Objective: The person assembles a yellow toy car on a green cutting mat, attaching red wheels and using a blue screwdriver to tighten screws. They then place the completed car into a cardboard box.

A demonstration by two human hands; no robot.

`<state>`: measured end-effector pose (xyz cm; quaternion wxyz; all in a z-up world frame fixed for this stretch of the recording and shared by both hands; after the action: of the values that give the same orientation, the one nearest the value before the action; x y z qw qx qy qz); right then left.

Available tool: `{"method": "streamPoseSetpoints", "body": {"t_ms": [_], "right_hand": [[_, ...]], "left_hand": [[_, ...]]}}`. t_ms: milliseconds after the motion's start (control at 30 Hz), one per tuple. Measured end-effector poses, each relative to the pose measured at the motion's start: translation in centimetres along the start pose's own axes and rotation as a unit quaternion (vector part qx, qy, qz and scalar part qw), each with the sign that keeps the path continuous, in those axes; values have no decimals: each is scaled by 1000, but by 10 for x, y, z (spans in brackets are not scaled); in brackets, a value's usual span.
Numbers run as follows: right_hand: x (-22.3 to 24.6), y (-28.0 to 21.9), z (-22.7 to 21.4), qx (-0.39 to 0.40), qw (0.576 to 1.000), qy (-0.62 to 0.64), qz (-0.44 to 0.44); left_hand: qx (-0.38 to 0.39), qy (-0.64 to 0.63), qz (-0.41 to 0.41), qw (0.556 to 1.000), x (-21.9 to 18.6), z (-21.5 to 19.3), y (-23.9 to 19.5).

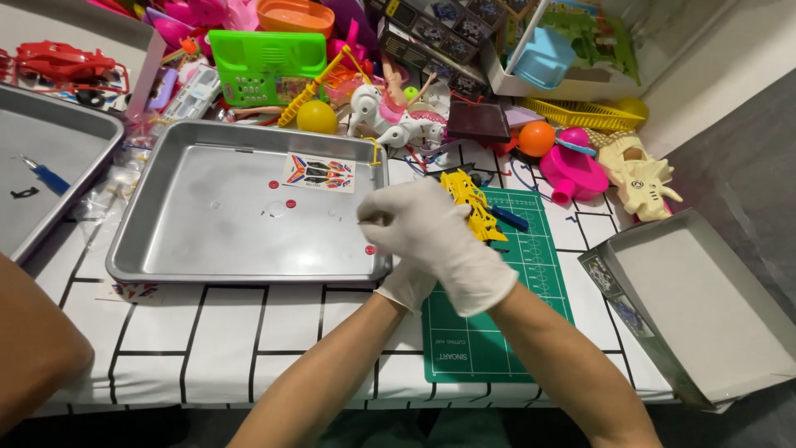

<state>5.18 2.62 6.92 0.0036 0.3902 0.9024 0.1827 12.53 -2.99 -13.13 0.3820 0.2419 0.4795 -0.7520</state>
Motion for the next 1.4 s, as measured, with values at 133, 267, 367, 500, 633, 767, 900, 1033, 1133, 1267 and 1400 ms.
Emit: {"method": "streamPoseSetpoints", "body": {"t_ms": [133, 267, 367, 500, 633, 767, 900, 1033, 1133, 1267, 1400], "right_hand": [[-23, -61, -93, -102, 958, 247, 107], [-100, -133, -99, -162, 898, 332, 240], [-132, -164, -80, -160, 861, 384, 291], [-136, -174, -60, -135, 858, 407, 282], [-143, -174, -48, -145, 862, 412, 257], [-140, -175, -51, -144, 875, 388, 250], [-134, -172, -54, -126, 884, 385, 232], [-131, -171, -54, -107, 898, 366, 217], [-130, -169, -55, -104, 905, 355, 208], [-129, -169, -54, -112, 911, 346, 197], [-127, -167, -55, -113, 915, 340, 188]], "left_hand": [[6, -60, 53, 997, -35, 7, -92], [23, -74, 61, 995, -52, 15, -130], [22, -88, 63, 994, -50, 14, -121], [14, -83, 62, 995, -52, 17, -131], [5, -75, 60, 995, -56, 19, -134], [12, -80, 55, 995, -59, 22, -139], [9, -67, 42, 997, -60, 20, -139], [13, -68, 48, 996, -60, 21, -139], [15, -70, 48, 996, -60, 20, -141], [22, -68, 49, 996, -59, 20, -139], [24, -65, 54, 996, -60, 21, -139]]}}
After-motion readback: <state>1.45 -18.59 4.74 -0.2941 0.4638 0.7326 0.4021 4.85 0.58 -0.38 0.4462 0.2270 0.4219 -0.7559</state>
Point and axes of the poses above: each hand's wrist, its own y-axis towards the middle knuckle, its own z-axis out of the palm, x = y × z, the point moved 5 cm from there along y, towards the middle knuckle, and after that the axes turned 8 degrees about -z, right-handed, at the moved point
